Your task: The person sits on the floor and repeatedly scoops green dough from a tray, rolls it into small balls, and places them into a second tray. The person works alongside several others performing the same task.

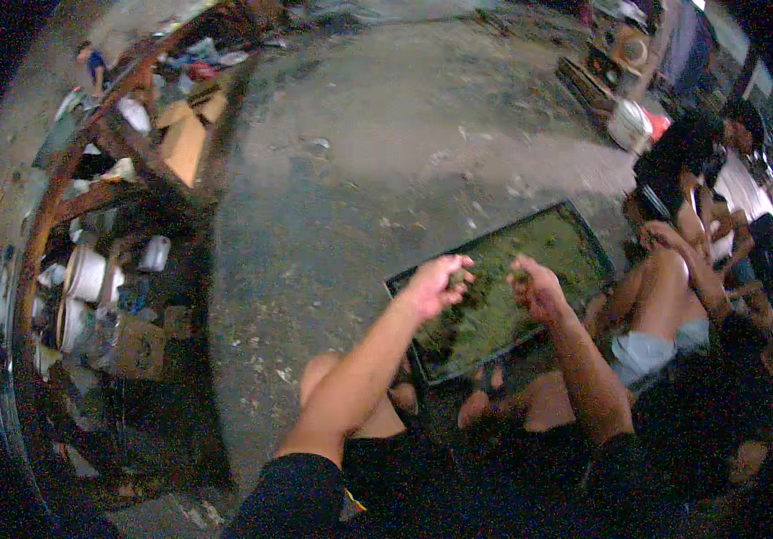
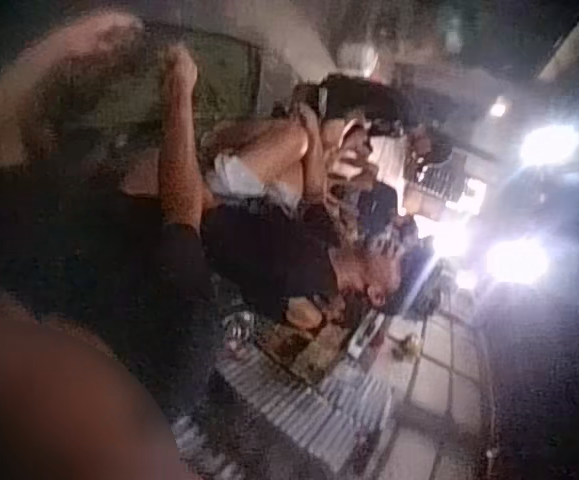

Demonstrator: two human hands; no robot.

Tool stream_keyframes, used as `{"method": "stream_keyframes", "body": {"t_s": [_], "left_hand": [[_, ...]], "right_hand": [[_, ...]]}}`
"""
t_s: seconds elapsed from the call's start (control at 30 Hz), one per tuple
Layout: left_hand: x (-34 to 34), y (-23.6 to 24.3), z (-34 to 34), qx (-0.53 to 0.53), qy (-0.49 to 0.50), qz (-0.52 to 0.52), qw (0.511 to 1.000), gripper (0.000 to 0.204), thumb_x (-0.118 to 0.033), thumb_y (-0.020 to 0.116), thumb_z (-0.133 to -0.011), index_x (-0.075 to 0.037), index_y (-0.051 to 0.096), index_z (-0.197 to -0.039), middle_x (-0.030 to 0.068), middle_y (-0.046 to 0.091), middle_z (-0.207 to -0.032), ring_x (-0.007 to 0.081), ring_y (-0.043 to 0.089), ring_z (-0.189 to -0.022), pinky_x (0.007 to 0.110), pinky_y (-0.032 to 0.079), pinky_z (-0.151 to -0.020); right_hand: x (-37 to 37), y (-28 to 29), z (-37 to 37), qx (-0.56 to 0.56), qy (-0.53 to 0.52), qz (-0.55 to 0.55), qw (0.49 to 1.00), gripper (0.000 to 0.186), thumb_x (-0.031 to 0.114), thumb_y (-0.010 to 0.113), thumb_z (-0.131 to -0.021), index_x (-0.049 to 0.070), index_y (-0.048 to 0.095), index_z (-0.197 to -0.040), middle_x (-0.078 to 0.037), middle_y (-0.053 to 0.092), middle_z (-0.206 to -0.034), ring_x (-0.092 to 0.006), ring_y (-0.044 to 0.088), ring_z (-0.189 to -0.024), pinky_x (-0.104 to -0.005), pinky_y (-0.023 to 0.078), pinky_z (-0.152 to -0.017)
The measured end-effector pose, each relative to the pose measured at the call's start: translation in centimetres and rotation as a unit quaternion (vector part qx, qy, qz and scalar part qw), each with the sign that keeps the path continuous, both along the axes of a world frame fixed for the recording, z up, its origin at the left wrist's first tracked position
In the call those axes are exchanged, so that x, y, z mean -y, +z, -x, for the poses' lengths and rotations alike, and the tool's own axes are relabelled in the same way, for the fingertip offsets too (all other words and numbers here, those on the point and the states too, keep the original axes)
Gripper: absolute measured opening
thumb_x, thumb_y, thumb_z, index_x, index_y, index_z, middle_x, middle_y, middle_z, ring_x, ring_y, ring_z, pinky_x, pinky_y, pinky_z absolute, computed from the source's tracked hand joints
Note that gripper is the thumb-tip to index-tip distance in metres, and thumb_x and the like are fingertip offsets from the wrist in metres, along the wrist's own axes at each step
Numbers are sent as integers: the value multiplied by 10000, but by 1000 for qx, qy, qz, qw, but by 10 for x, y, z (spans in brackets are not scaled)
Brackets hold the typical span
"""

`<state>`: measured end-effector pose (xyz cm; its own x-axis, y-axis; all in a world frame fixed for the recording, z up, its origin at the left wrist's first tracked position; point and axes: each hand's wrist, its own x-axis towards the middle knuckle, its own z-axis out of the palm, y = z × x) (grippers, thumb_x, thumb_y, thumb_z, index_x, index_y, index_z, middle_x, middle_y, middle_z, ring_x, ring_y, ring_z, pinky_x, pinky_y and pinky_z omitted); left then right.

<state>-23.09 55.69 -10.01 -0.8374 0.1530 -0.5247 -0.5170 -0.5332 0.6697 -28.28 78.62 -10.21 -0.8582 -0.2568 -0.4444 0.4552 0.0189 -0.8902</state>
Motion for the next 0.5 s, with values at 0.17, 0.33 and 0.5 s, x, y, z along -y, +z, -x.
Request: {"method": "stream_keyframes", "body": {"t_s": [0.17, 0.33, 0.5], "left_hand": [[7, -4, 13, 41, 22, -66, 997, 416, -455, 478, -976, -73, 591, -854, 50, 575, -687, 123, 455, -498, 243, 345, -401], [14, 1, 16, 10, 26, -71, 997, 587, -658, 486, -892, -130, 448, -639, 30, 453, -545, 116, 340, -388, 258, 242, -350], [22, -1, 19, 17, 97, -89, 991, 542, -600, 511, -913, -127, 459, -654, 21, 454, -542, 113, 328, -379, 254, 231, -349]], "right_hand": [[-8, -6, 15, 85, -119, 30, 989, 422, 479, 601, -901, 133, 499, -682, -39, 514, -577, -149, 386, -405, -293, 302, -388], [-9, -44, 17, -8, -75, -85, 993, 560, 498, 616, -891, 164, 349, -529, -21, 418, -501, -148, 318, -359, -314, 237, -354], [15, -1, 4, 50, -84, -6, 995, 433, 456, 607, -901, 134, 490, -637, -26, 509, -617, -134, 399, -467, -290, 283, -412]]}}
